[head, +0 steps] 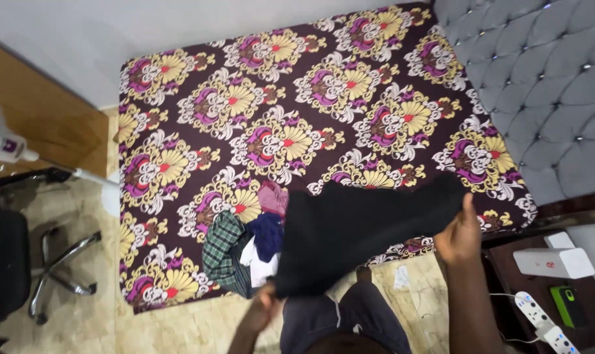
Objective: Folding a grey tank top and a black t-shirt on a bed.
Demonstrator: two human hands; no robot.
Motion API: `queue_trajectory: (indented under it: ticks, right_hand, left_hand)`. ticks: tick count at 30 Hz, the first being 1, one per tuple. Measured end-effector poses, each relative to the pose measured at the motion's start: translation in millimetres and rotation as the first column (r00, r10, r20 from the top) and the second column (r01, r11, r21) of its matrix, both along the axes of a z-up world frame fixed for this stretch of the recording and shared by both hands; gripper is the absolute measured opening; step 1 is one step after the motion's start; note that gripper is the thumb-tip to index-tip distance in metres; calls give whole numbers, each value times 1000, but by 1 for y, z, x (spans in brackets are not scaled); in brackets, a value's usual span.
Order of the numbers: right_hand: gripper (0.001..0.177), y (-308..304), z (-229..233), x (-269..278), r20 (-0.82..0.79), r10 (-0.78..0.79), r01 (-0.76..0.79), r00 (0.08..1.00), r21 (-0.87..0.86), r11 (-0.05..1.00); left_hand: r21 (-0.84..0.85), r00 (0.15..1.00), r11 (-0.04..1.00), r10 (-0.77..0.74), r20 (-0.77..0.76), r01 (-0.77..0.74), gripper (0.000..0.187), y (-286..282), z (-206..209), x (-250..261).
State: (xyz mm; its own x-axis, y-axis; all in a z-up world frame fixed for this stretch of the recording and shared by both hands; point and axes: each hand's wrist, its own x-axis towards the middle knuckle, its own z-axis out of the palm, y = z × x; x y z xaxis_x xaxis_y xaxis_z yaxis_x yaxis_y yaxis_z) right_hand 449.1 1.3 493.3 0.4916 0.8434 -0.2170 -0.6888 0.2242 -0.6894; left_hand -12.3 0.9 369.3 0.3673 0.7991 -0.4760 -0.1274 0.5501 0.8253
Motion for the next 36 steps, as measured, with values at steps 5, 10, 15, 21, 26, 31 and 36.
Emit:
queue_trajectory:
  ticks: [5, 10, 15, 21, 26, 31, 36]
  right_hand:
    - [43, -3, -18, -3, 79, -20, 28, 997, -102, 994]
    - [26, -35, -44, 28, 216, -19, 53, 976, -152, 987]
    - [26, -59, -25, 51, 311, -112, 195, 944, -253, 948]
    - [23, -73, -88, 98, 325, 37, 98, 945, -387, 917]
    - [28, -79, -152, 139, 253, 212, 14, 944, -672, 740]
    - [49, -104, -159, 151, -8, 537, -241, 843, -900, 365]
    - [64, -84, -60, 135, 237, 547, -178, 803, -780, 600]
  left_hand:
    - [-254, 630, 921, 13, 777, 295, 70, 26, -59, 94]
    - [-190, 592, 939, -18, 806, 287, 22, 50, -110, 137]
    - [-426, 812, 903, 213, 543, 49, 41, 83, -12, 112]
    - [-618, 878, 772, 183, 442, 150, 38, 55, -22, 115]
    - [-760, 887, 633, 258, 384, 145, 42, 9, -67, 147]
    - [-322, 952, 899, 306, -25, -298, 29, -19, -117, 156]
    - [-540, 865, 779, 472, 172, -318, 31, -20, -29, 198]
